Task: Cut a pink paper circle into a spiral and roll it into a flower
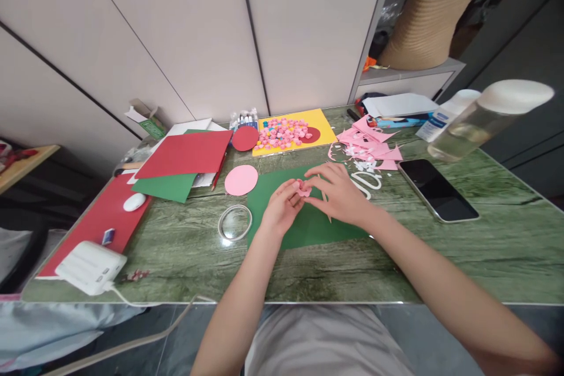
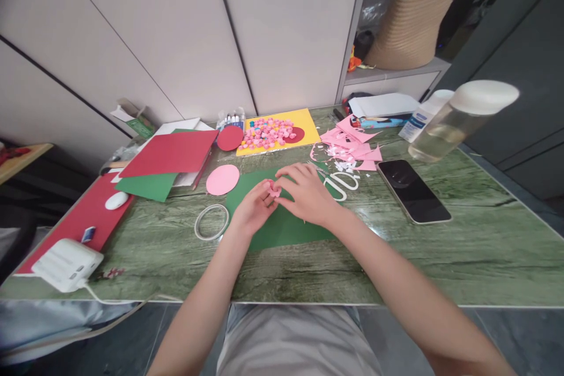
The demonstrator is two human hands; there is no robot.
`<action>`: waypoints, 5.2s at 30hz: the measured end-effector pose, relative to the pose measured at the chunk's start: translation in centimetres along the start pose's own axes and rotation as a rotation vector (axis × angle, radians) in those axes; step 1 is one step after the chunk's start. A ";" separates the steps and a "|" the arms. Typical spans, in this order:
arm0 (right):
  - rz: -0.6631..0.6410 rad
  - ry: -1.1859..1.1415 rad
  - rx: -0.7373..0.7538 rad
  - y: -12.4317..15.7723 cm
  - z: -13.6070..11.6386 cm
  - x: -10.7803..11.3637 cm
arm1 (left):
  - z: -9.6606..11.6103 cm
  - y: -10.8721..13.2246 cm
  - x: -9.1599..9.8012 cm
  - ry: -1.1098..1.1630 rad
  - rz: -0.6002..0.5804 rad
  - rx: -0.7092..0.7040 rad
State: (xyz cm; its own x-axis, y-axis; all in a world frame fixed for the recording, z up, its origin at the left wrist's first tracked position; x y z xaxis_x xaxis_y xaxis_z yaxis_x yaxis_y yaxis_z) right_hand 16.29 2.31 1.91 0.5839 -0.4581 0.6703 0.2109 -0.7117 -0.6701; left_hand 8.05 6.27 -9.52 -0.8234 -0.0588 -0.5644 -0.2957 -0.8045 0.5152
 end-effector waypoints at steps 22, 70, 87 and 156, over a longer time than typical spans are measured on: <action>-0.035 -0.514 -0.398 -0.1 4.4 0.0 | -0.2 1.4 -2.0 -0.106 -0.212 0.032; -0.483 -0.328 -0.121 1.8 1.4 -1.8 | -0.9 1.5 -2.0 -0.611 -0.270 -0.123; -0.373 -0.308 -0.168 1.1 2.0 -1.1 | -0.8 1.4 -1.5 -0.521 -0.186 -0.061; -0.137 -0.153 -0.413 0.6 3.1 -1.5 | 4.6 6.2 -4.6 -1.322 0.159 -1.308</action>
State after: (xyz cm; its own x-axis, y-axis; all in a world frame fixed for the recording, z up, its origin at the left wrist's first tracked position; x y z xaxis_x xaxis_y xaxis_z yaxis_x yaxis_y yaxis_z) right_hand 17.94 4.24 -0.48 0.6881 -0.2827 0.6682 -0.0173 -0.9271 -0.3745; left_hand 7.79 4.27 -0.82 -0.7866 -0.2461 0.5663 -0.2042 -0.7619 -0.6146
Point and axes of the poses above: each hand's wrist, its own y-axis away from the middle knuckle, its own x-axis out of the back of the hand, z = x × y, the point moved 10 cm from there along -y, towards the middle knuckle, and after that the axes turned 11 degrees about z, right-handed, at the moved point
